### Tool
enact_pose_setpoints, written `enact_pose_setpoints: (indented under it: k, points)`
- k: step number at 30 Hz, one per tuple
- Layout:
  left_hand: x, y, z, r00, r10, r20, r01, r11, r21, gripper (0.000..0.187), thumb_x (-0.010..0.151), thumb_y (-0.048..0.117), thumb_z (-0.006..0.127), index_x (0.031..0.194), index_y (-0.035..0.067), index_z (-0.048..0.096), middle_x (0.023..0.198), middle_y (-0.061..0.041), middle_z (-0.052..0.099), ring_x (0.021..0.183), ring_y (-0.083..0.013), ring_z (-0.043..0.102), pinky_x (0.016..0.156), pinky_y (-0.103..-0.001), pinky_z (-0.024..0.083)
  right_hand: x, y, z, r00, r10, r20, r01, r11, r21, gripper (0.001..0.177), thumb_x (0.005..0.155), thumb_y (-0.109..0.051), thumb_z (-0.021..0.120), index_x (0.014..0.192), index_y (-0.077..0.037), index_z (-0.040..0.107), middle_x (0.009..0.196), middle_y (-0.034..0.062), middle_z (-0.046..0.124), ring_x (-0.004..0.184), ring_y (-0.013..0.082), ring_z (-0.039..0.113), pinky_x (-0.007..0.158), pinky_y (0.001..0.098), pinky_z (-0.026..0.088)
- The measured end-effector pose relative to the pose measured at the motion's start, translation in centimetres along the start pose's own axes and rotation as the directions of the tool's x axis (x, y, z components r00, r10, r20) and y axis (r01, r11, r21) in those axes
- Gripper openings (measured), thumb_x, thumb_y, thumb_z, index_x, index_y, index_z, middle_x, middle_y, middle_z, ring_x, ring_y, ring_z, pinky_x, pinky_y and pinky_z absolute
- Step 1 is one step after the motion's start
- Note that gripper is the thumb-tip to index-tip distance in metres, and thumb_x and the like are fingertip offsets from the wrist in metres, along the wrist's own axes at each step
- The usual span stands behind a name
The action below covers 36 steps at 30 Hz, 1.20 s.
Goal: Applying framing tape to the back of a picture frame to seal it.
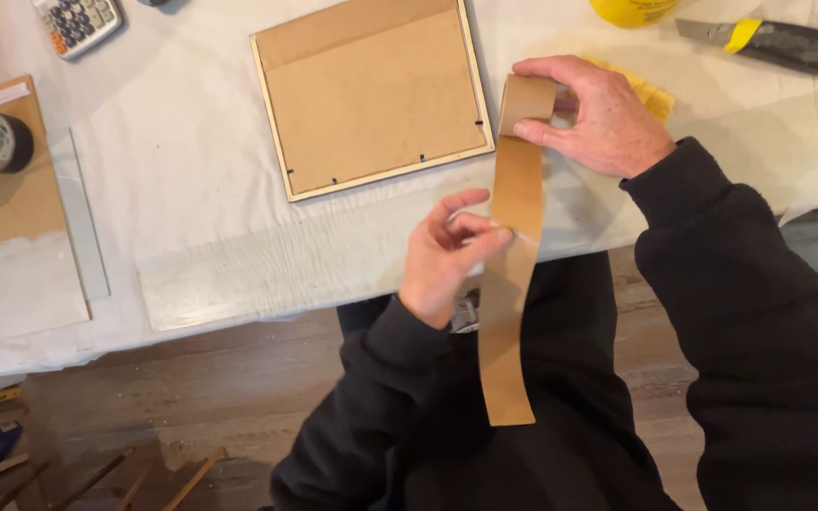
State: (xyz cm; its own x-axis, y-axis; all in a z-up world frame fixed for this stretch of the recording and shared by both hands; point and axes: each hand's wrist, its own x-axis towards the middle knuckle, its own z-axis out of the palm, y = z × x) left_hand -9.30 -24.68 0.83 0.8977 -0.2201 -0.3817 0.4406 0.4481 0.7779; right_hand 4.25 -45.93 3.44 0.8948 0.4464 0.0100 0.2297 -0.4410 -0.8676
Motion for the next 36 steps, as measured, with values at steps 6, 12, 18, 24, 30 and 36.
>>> enact_pose_setpoints:
  k: [6,12,18,24,30,36]
  points:
    - [-1.4,-0.7,1.8,0.985,0.145,-0.093,-0.132,0.983,0.13,0.052,0.089,-0.003,0.078,0.136,-0.002,0.057,0.101,-0.004,0.072,0.09,-0.01,0.067,0.086,-0.028,0.055,-2.1,-2.6,-0.1,0.918,-0.386,-0.087,0.304,0.829,-0.469,0.052,0.085,-0.013,0.084,0.13,0.003,0.064,0.132,0.0205,0.064,0.119,0.0359,0.064,0.099,0.0446,0.053]
    - [-0.2,-0.9,2.0,0.962,0.272,-0.003,-0.262,0.929,0.262,0.051,0.091,-0.003,0.078,0.138,-0.002,0.057,0.107,-0.003,0.071,0.097,-0.0101,0.067,0.093,-0.028,0.056,-8.0,-5.0,0.7,0.963,-0.245,-0.113,0.218,0.954,-0.207,0.036,0.092,-0.019,0.083,0.125,-0.009,0.071,0.13,0.0099,0.071,0.132,0.0268,0.065,0.115,0.0411,0.052]
    - [0.4,-0.5,1.9,0.97,0.242,0.031,-0.244,0.958,0.151,0.051,0.096,-0.005,0.074,0.142,-0.001,0.054,0.114,-0.005,0.07,0.105,-0.0123,0.069,0.1,-0.03,0.057,-9.1,-5.6,2.5,0.968,-0.15,-0.201,0.128,0.985,-0.116,0.042,0.081,-0.009,0.089,0.12,-0.007,0.072,0.125,0.0073,0.072,0.128,0.0255,0.065,0.11,0.0375,0.054]
    - [0.9,-0.2,1.6,0.977,0.212,0.005,-0.212,0.977,0.0,0.051,0.097,-0.009,0.071,0.145,-0.002,0.052,0.122,-0.008,0.067,0.109,-0.014,0.069,0.101,-0.03,0.056,-8.6,-5.1,3.0,0.965,-0.141,-0.222,0.126,0.989,-0.083,0.038,0.086,-0.007,0.087,0.121,-0.007,0.072,0.125,0.0074,0.071,0.122,0.023,0.068,0.106,0.034,0.055]
    - [1.3,-0.3,1.4,0.972,0.235,0.0,-0.234,0.971,0.054,0.05,0.096,-0.009,0.071,0.143,-0.002,0.054,0.122,-0.007,0.065,0.108,-0.0131,0.068,0.099,-0.029,0.057,-8.7,-4.6,3.5,0.961,-0.093,-0.259,0.084,0.995,-0.046,0.032,0.09,-0.006,0.084,0.12,-0.005,0.071,0.124,0.0088,0.071,0.117,0.0225,0.07,0.103,0.0331,0.056]
    - [1.2,-0.6,1.0,0.972,0.237,0.005,-0.236,0.968,0.081,0.044,0.098,-0.007,0.072,0.14,-0.001,0.058,0.118,-0.004,0.063,0.107,-0.011,0.066,0.1,-0.028,0.057,-8.8,-4.4,4.0,0.956,-0.074,-0.284,0.072,0.997,-0.02,0.03,0.091,-0.005,0.084,0.119,-0.005,0.071,0.123,0.0091,0.07,0.116,0.0223,0.07,0.102,0.0327,0.057]
